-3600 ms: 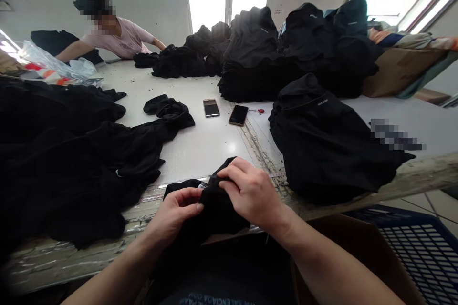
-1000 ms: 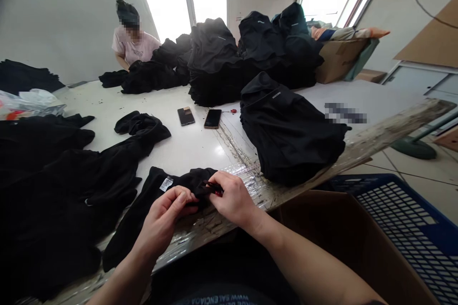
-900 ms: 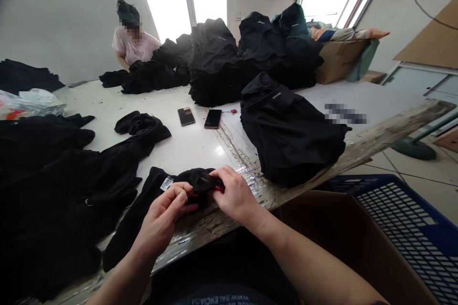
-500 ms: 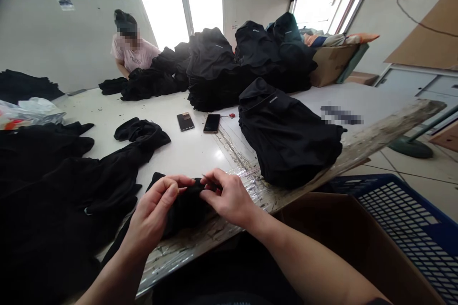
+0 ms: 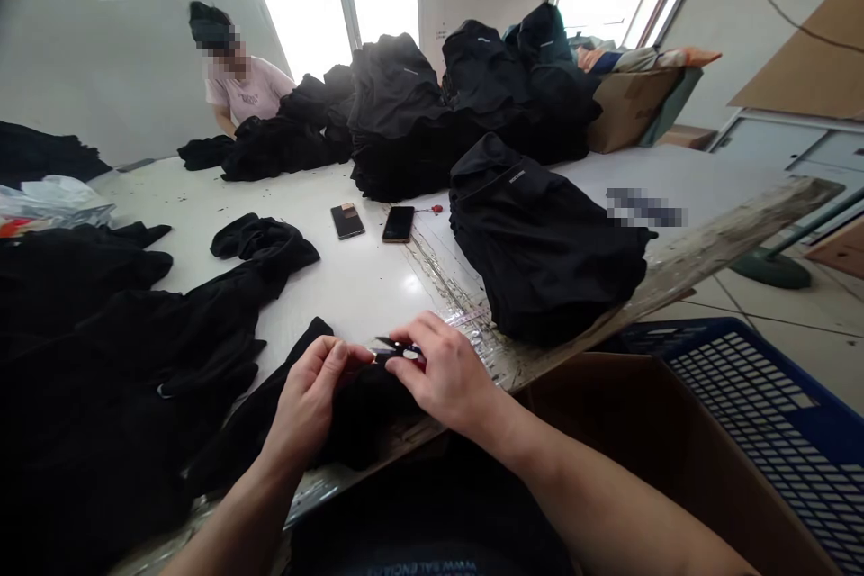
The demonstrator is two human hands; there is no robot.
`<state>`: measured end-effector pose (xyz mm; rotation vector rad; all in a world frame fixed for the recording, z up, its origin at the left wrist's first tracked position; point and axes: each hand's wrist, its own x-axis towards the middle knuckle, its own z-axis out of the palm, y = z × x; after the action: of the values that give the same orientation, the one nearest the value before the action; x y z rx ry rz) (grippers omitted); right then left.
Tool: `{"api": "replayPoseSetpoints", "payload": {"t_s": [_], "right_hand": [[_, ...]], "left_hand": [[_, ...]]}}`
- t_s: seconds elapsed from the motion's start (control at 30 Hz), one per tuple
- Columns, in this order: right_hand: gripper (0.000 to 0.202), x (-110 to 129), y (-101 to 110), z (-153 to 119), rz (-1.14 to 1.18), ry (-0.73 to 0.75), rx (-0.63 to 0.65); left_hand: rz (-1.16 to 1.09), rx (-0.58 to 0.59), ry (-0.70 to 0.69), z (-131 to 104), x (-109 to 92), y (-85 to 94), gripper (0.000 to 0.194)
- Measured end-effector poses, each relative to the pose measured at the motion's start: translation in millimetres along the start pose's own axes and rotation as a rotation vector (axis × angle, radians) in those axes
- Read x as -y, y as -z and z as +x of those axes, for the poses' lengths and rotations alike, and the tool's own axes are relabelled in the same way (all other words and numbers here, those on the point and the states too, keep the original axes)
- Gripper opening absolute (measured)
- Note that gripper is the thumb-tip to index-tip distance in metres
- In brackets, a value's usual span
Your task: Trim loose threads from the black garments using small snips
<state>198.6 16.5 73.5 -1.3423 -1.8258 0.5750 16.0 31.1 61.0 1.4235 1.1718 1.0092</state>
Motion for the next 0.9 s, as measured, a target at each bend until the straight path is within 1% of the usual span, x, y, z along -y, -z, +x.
{"api": "replayPoseSetpoints", "payload": {"t_s": [0.07, 0.17, 0.27, 0.37, 0.47, 0.53, 0.6, 0.63, 0.67, 0.7, 0.73, 0.77, 0.8, 0.83, 0.87, 0.9], "right_hand": [[0.016, 9.0, 4.3, -4.1, -0.046, 0.044, 0.045], [0.018, 16.1, 4.1, -7.9, -0.114, 0.065, 0.085], [0.017, 15.9, -0.2, -9.6, -0.158, 0.096, 0.107], [0.012, 14.1, -4.1, -11.0, -0.186, 0.135, 0.108], [0.008, 12.9, -4.7, -12.8, -0.189, 0.161, 0.128], [0.01, 11.1, -1.8, -14.2, -0.145, 0.172, 0.132], [0.011, 7.2, 3.7, -15.3, -0.083, 0.162, 0.107], [0.011, 4.6, 7.0, -15.4, -0.053, 0.145, 0.089], [0.012, 1.8, 10.2, -15.2, -0.023, 0.121, 0.073], [0.013, -0.8, 13.0, -14.4, 0.009, 0.097, 0.064], [0.017, -3.1, 14.7, -13.3, 0.045, 0.076, 0.064], [0.021, -4.8, 15.1, -11.9, 0.082, 0.058, 0.08], [0.027, -5.8, 13.7, -10.2, 0.113, 0.043, 0.11], [0.032, -6.3, 10.3, -8.5, 0.13, 0.033, 0.156], [0.036, -6.4, 4.9, -6.8, 0.133, 0.025, 0.215], [0.039, -6.5, -2.3, -5.2, 0.122, 0.02, 0.283]], "left_hand": [[0.005, -0.023, -0.021, -1.7, -3.4, -1.5, 0.029], [0.039, -0.053, -0.068, -5.4, -10.8, -3.1, 0.027], [0.054, -0.055, -0.091, -6.9, -13.9, -5.3, 0.025], [0.028, -0.034, -0.089, -5.9, -11.2, -8.1, 0.024], [0.002, -0.07, -0.088, -8.8, -9.6, -3.3, 0.023], [0.001, -0.131, -0.141, -16.6, -14.0, 10.2, 0.026], [-0.047, -0.227, -0.29, -29.2, -24.3, 32.3, 0.034], [-0.068, -0.307, -0.379, -36.3, -31.0, 45.5, 0.037], [-0.066, -0.407, -0.451, -43.1, -38.0, 59.3, 0.036], [-0.035, -0.515, -0.485, -49.2, -44.2, 73.2, 0.028], [0.02, -0.625, -0.477, -54.2, -48.4, 86.7, 0.014], [0.087, -0.721, -0.43, -57.8, -49.6, 99.3, 0.009], [0.152, -0.787, -0.359, -60.3, -47.0, 110.9, 0.026], [0.215, -0.82, -0.276, -61.8, -40.2, 121.1, 0.037], [0.281, -0.828, -0.186, -62.6, -29.4, 129.5, 0.041], [0.363, -0.796, -0.097, -62.9, -15.3, 136.0, 0.04]]}}
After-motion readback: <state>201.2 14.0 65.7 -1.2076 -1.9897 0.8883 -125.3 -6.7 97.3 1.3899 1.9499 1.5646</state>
